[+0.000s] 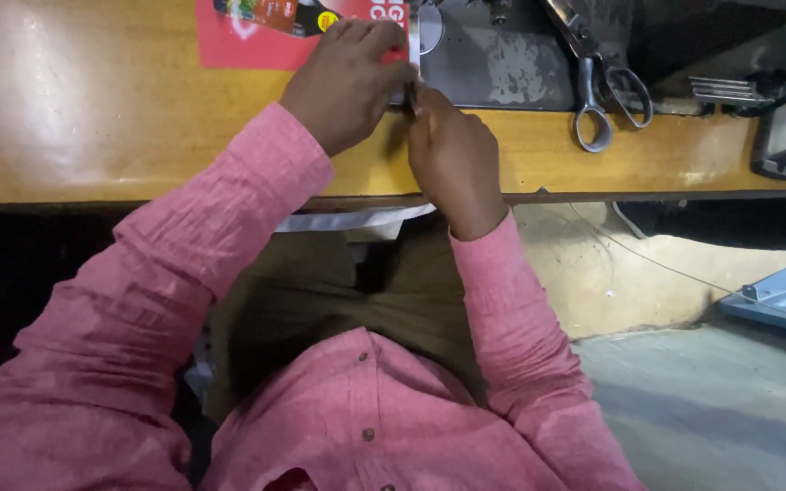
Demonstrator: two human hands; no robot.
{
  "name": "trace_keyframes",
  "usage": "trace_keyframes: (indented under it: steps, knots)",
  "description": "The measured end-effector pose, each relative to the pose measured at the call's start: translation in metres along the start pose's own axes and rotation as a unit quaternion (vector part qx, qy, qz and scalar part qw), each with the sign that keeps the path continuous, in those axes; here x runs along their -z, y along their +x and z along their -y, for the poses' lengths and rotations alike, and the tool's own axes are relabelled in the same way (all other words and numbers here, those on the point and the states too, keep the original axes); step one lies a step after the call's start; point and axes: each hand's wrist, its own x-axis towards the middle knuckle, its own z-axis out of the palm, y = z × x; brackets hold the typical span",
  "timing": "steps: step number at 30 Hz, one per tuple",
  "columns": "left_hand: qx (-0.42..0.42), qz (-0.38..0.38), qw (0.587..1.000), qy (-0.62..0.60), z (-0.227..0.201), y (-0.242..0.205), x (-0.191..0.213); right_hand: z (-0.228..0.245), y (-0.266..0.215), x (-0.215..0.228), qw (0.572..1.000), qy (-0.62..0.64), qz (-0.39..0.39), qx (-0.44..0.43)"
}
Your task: The person repeatedly sews a white strip of paper onto various printed paper sheets using a sewing machine. They align the paper under the needle, feed it through, and then retrieve the sewn piece, repeating the process with different sheets.
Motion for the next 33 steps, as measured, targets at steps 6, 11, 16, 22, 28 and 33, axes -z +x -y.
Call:
trace_keyframes:
  steps: [6,11,16,22,28,33]
  knots:
    - [-0.017,-0.052,0.998,0.008,0.004,0.000,-0.006,0.005,0.005,-0.001,1.000,-0.002,0.003,-0.025]
    - [-0.032,-0.008,0.999,0.009,-0.007,-0.001,0.003,0.014,-0.017,0.002,1.000,-0.001,0.003,-0.028]
    - [-0.015,0.046,0.999,0.024,-0.022,-0.012,-0.004,0.029,-0.089,0.003,0.994,0.081,-0.024,-0.065]
    - [0.046,0.068,0.995,-0.053,-0.035,-0.013,0.004,0.023,-0.152,-0.026,0.993,0.101,-0.032,-0.044]
    - [0.035,0.042,0.998,-0.025,-0.036,-0.021,-0.010,0.016,-0.157,-0.035,0.997,0.037,-0.060,-0.036]
    - [0.055,0.026,0.998,-0.005,-0.053,-0.027,-0.005,0.019,-0.156,-0.031,0.997,0.041,-0.060,-0.037]
